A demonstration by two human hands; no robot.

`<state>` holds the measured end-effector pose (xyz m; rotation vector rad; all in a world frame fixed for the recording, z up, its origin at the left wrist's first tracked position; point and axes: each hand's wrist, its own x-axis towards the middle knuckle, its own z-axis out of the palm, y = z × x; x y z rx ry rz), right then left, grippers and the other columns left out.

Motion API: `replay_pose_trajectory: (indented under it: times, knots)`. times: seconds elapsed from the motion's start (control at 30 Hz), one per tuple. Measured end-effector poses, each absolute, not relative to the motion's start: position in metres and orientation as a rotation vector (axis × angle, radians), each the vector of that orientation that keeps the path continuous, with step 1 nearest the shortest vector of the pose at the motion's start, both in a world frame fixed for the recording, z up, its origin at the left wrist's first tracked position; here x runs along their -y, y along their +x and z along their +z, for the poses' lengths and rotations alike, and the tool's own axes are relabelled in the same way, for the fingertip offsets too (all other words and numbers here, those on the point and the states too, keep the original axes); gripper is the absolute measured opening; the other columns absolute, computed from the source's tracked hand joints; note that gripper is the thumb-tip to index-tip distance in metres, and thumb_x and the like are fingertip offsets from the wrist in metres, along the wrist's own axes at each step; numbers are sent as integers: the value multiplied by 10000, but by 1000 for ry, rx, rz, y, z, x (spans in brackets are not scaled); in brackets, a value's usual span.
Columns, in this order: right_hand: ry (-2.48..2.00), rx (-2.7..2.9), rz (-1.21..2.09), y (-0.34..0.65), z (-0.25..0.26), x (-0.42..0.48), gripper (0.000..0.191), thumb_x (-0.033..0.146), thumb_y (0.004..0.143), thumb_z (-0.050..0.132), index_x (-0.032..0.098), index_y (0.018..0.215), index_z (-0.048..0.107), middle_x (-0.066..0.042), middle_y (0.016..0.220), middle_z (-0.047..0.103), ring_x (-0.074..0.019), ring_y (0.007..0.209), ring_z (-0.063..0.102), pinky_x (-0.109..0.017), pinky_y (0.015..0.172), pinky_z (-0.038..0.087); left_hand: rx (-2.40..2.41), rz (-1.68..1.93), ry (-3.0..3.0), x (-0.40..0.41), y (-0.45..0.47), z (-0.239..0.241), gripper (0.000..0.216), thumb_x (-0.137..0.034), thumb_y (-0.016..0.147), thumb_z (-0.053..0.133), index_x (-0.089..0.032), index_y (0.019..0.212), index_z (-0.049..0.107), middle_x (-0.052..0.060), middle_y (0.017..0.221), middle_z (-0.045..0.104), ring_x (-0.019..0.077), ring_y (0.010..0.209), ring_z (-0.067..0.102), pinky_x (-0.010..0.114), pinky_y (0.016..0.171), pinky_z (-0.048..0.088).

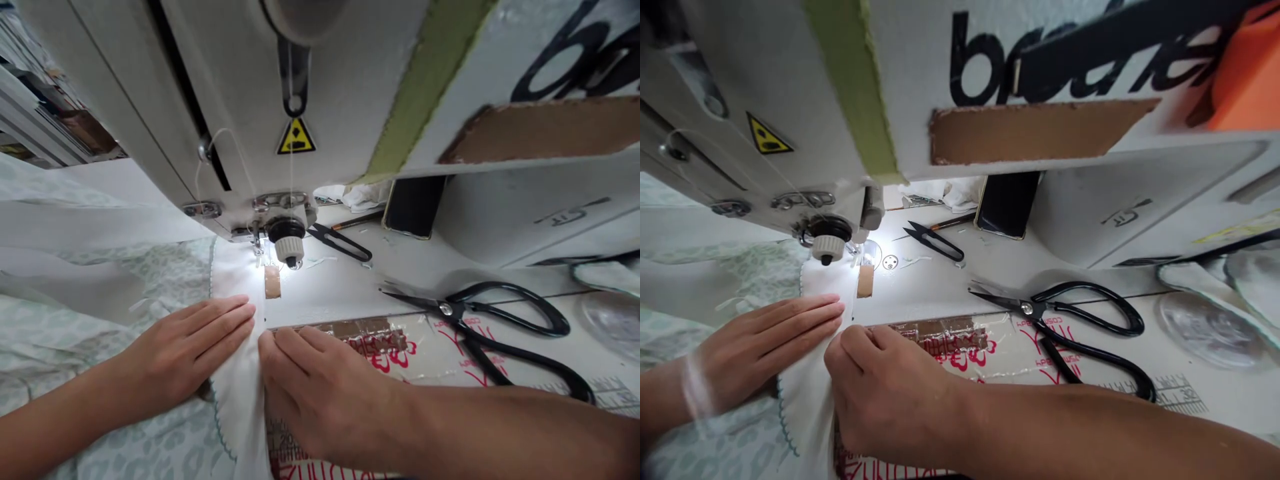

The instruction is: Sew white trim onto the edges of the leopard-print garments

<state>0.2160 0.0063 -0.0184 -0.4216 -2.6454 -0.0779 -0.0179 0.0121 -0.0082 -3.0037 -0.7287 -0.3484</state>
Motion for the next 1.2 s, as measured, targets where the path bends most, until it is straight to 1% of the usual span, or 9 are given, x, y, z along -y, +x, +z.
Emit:
replay_pose_trajectory:
  times: [0.1,0.27,0.4,0.5,0.6,0.73,0.9,1.07,1.2]
  knots:
    - [-377,2677,-150,216,-17,-10,214,107,875,431,80,866,643,-172,1007,621,-221,779,526,-320,597,396,752,-372,-2983,-13,-17,-9,337,-117,959,314,-63,1225,515,155,1253,552,248,1267,419,395,1043,417]
    - [-364,2718,-143,216,-13,-15,199,115,878,439,94,846,633,-148,964,635,-202,711,500,-306,554,369,705,-486,-2952,-19,-15,-5,319,-155,969,320,-54,1138,571,155,1174,602,234,1210,479,381,1019,439]
    - [-344,2730,-109,217,-9,-16,206,109,874,430,108,806,624,-128,912,631,-199,698,483,-306,544,351,665,-583,-2922,-18,-8,-3,305,-116,958,333,-25,1055,607,166,1122,626,238,1186,501,375,1005,454]
    - [-350,2739,-100,219,-7,-17,181,131,869,456,110,788,617,-120,889,628,-195,690,472,-307,535,335,702,-597,-2912,-14,-4,-5,306,-103,951,340,-2,1085,596,180,1137,616,257,1204,483,379,993,465]
    - [-357,2755,-114,219,-5,-20,163,148,869,480,119,776,610,-109,913,632,-180,677,461,-300,529,330,712,-624,-2905,-14,-4,-9,322,-106,958,323,-12,1109,591,163,1132,622,233,1210,477,348,1008,452]
    - [-381,2728,-138,216,-3,-25,184,174,875,485,106,779,627,-104,915,636,-173,668,454,-298,536,356,713,-739,-2846,-23,-8,-13,327,-107,961,310,-37,1081,606,141,1110,638,215,1184,501,328,1004,456]
    - [-433,2747,-151,211,-4,-34,242,124,901,408,76,913,644,-117,966,639,-189,748,492,-316,613,430,678,-817,-2805,-38,-13,-15,335,-112,955,308,-29,1037,622,151,1055,656,233,1079,578,346,940,513]
    - [-432,2732,-204,205,-4,-51,212,103,880,435,76,942,636,-117,1089,628,-199,840,522,-317,677,478,632,-822,-2866,-67,-23,-21,303,-111,948,328,-38,1086,588,167,1066,643,235,1134,539,381,970,492]
    - [-521,2815,-197,203,-3,-63,242,95,855,444,61,1038,599,-134,1124,619,-212,929,535,-331,740,502,531,-821,-2956,-90,-31,-18,257,-124,935,371,-62,1075,578,146,1074,639,199,1124,539,360,1013,456]
